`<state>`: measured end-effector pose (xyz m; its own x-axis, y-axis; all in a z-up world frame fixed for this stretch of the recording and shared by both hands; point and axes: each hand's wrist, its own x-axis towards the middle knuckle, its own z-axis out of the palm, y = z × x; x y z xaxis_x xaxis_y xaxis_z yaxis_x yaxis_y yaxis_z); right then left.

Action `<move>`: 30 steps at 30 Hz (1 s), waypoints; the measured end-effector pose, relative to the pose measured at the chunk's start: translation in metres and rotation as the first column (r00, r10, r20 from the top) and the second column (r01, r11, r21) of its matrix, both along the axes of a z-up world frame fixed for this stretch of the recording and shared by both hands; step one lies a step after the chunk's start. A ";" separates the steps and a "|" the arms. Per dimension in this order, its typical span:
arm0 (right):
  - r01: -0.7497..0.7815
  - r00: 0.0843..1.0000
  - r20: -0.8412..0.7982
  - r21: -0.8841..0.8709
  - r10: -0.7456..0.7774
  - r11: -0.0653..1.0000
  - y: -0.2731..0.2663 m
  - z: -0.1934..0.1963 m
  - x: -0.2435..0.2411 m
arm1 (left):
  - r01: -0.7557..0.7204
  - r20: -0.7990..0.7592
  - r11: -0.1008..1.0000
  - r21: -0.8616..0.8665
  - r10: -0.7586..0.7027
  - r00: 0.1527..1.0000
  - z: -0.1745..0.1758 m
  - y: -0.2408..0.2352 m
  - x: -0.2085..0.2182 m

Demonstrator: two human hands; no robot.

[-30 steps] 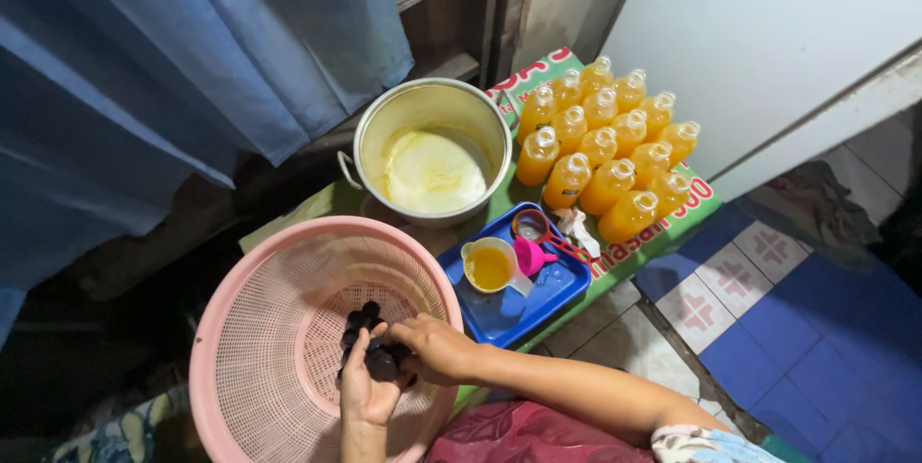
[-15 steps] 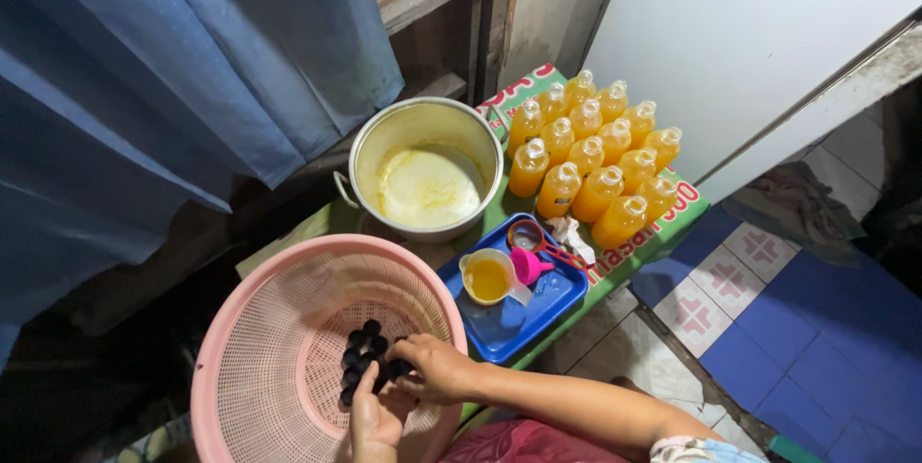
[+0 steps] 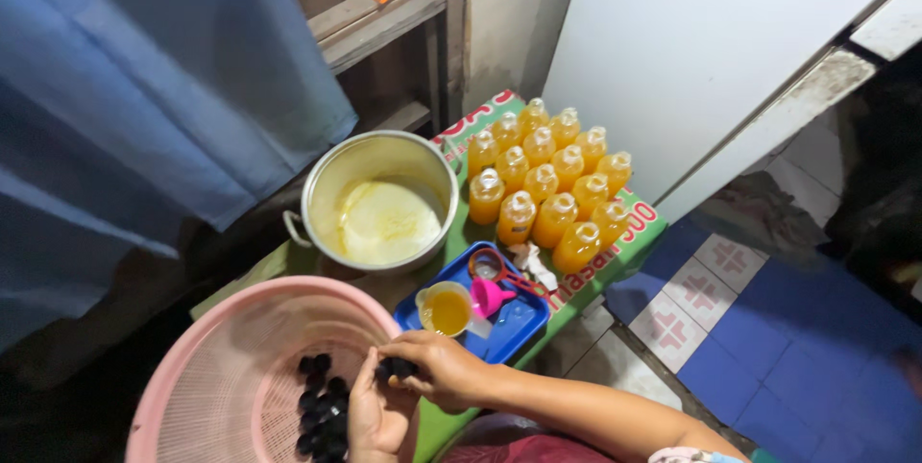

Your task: The person pours a yellow liquid from a large pot into multiple plastic bottles using a measuring cup. They then place black bottle caps into the bottles and screw them on to seal them.

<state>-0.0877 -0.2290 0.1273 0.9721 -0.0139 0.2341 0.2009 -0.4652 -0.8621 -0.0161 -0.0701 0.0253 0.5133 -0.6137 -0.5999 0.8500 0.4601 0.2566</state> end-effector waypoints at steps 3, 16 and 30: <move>0.073 0.997 -0.043 0.216 -0.065 0.974 -0.042 -0.008 -0.013 | 0.041 -0.031 0.999 0.031 -0.040 0.999 0.003 -0.051 -0.005; 0.502 0.858 -0.459 0.655 -0.230 0.565 -0.244 -0.063 -0.083 | -0.164 0.616 0.598 0.784 -0.722 0.316 0.009 -0.257 -0.052; 0.498 0.813 -0.538 0.444 -0.223 0.745 -0.324 -0.051 -0.104 | -0.856 0.550 -0.250 0.452 -0.677 0.488 0.016 -0.121 0.005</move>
<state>-0.1921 -0.5529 0.0761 0.8541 -0.3746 -0.3609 -0.3280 0.1505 -0.9326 -0.0108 -0.1911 0.0408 0.8774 0.2209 0.4258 -0.0222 -0.8681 0.4960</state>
